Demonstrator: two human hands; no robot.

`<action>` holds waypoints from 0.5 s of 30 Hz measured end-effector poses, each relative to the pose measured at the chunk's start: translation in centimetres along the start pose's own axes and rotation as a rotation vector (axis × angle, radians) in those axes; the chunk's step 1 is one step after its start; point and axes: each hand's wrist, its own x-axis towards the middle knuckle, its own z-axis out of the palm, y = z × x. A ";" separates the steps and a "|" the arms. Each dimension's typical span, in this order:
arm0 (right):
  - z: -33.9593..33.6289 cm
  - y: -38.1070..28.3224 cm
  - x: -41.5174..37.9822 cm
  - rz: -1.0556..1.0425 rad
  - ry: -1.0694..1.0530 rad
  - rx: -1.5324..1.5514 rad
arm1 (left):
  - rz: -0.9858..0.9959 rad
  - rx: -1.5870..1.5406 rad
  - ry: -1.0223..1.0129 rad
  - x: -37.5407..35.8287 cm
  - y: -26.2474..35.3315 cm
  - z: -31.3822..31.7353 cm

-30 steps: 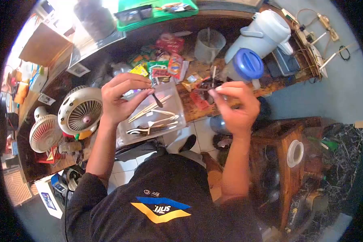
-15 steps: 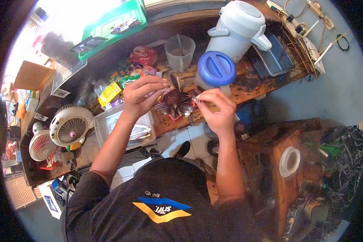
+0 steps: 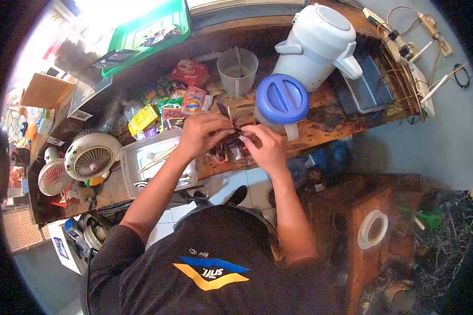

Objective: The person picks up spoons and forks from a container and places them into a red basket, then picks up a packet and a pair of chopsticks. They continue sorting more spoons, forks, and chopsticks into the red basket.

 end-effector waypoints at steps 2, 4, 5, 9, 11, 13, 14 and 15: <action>0.1 0.6 0.0 -0.022 -0.010 0.008 | 0.065 0.044 0.001 0.2 0.0 -0.4; -0.2 0.1 -0.1 -0.067 0.009 -0.043 | 0.080 0.018 0.015 0.0 0.5 -0.4; -0.2 0.1 -0.2 -0.063 0.009 -0.042 | 0.079 0.016 0.012 -0.1 0.3 -0.3; 0.0 0.5 -0.4 -0.003 -0.066 -0.059 | 0.036 0.060 -0.147 0.1 -0.1 -0.3; 0.1 0.6 -0.6 0.030 -0.075 -0.049 | -0.017 0.077 -0.195 0.2 0.0 -0.3; -0.2 -0.1 -0.6 0.104 -0.082 -0.035 | 0.020 0.169 -0.169 0.3 0.5 -0.7; -0.4 -0.1 -0.6 0.133 -0.119 -0.045 | 0.021 0.166 -0.168 0.2 0.6 -1.0; -0.7 -0.5 -0.5 0.133 -0.120 -0.048 | 0.001 0.165 -0.159 0.2 0.6 -1.3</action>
